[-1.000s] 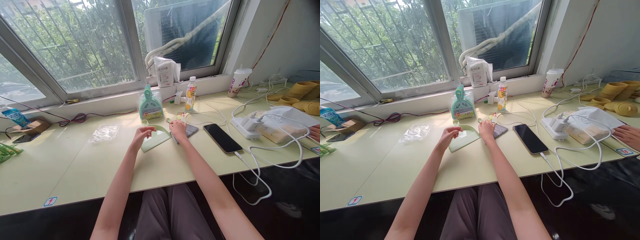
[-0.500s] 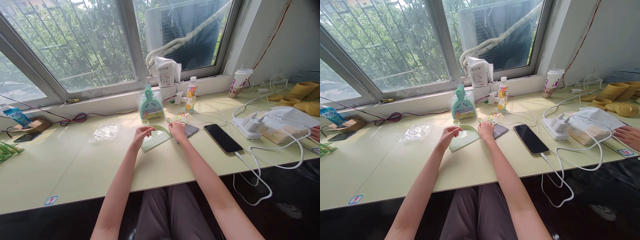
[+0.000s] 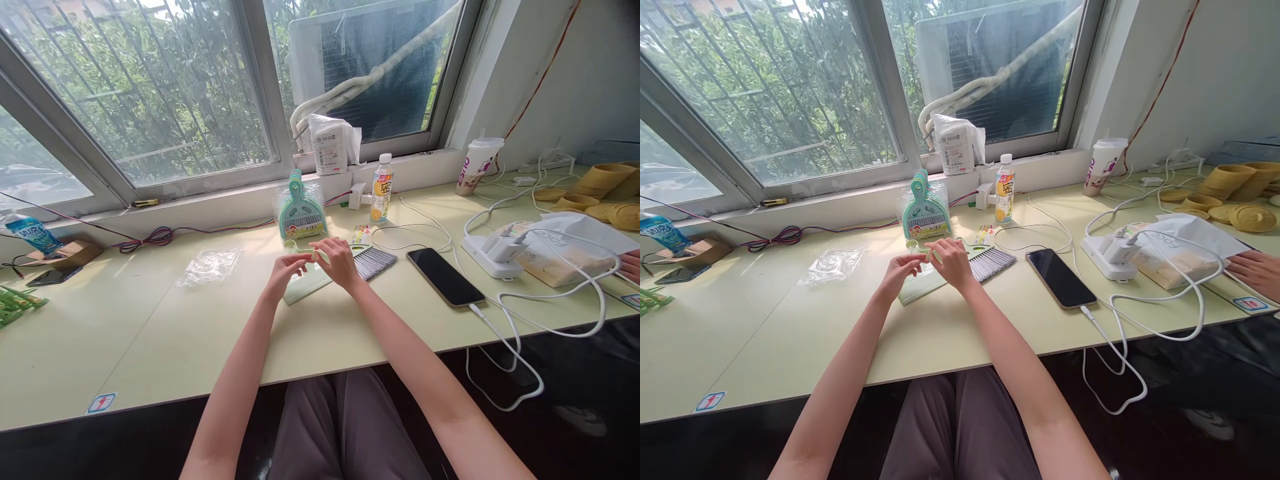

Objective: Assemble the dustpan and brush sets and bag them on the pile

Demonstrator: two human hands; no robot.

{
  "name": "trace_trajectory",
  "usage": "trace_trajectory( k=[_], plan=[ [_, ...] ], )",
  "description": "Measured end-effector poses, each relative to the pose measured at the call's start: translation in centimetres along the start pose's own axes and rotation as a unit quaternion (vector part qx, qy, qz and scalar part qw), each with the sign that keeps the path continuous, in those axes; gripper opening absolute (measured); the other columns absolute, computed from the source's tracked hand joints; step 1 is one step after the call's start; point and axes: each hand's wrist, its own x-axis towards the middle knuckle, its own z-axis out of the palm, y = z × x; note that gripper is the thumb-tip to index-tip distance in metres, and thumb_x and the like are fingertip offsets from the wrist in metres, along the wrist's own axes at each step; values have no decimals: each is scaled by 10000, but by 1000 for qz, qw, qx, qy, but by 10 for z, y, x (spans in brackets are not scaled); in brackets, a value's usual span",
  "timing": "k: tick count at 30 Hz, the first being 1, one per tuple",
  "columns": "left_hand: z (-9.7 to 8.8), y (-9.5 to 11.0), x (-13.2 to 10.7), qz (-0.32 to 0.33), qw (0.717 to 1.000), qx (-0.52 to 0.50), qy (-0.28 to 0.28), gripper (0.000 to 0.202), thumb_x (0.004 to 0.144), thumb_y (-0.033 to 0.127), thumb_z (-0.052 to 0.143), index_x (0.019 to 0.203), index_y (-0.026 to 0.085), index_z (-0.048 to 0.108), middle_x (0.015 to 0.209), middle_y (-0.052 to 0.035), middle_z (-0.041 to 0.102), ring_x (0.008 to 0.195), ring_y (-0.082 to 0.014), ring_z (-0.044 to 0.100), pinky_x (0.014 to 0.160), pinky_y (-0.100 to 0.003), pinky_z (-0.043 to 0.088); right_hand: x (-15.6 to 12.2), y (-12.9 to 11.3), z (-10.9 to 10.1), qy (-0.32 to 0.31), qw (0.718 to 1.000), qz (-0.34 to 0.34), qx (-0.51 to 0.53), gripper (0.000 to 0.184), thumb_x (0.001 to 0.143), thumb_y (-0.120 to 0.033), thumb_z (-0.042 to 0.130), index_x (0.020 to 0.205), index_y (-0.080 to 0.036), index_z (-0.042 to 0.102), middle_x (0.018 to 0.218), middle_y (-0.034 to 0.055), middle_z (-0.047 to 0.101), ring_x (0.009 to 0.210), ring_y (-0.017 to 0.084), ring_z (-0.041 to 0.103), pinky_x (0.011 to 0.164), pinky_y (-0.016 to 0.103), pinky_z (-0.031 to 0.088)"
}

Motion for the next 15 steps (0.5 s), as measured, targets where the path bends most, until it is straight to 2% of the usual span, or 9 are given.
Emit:
trace_trajectory(
  k=[3,8,12,15],
  plan=[
    [-2,0,1,3,1000,-25,-1,361,744,358,647,1037,158,715,984,-114,695,726,-134,575,597,-239,431,-2,-3,2,-7,1000,-17,2,356,941,-240,369,1226,-210,580,1106,65,645,1026,196,531,935,328,296],
    [-2,0,2,-14,997,-73,-25,398,793,374,565,1111,167,686,1179,-123,631,947,-203,608,648,-248,472,-2,-3,4,-9,1000,3,-2,383,952,-349,389,1235,-188,591,1081,83,668,1015,207,545,941,343,288],
    [0,0,2,-5,996,-77,-53,468,803,386,537,1215,184,627,1286,-124,564,1089,-268,573,714,-304,504,-2,-4,4,-4,999,52,-14,406,960,-400,376,1194,-179,622,1051,92,687,1004,211,553,964,366,251],
    [2,1,1,8,996,-66,-64,472,816,376,538,1261,229,591,1349,-97,515,1205,-288,499,817,-345,499,-3,-5,3,10,997,73,-13,388,962,-400,368,1143,-201,646,1038,72,693,980,206,559,954,367,247]
  ],
)
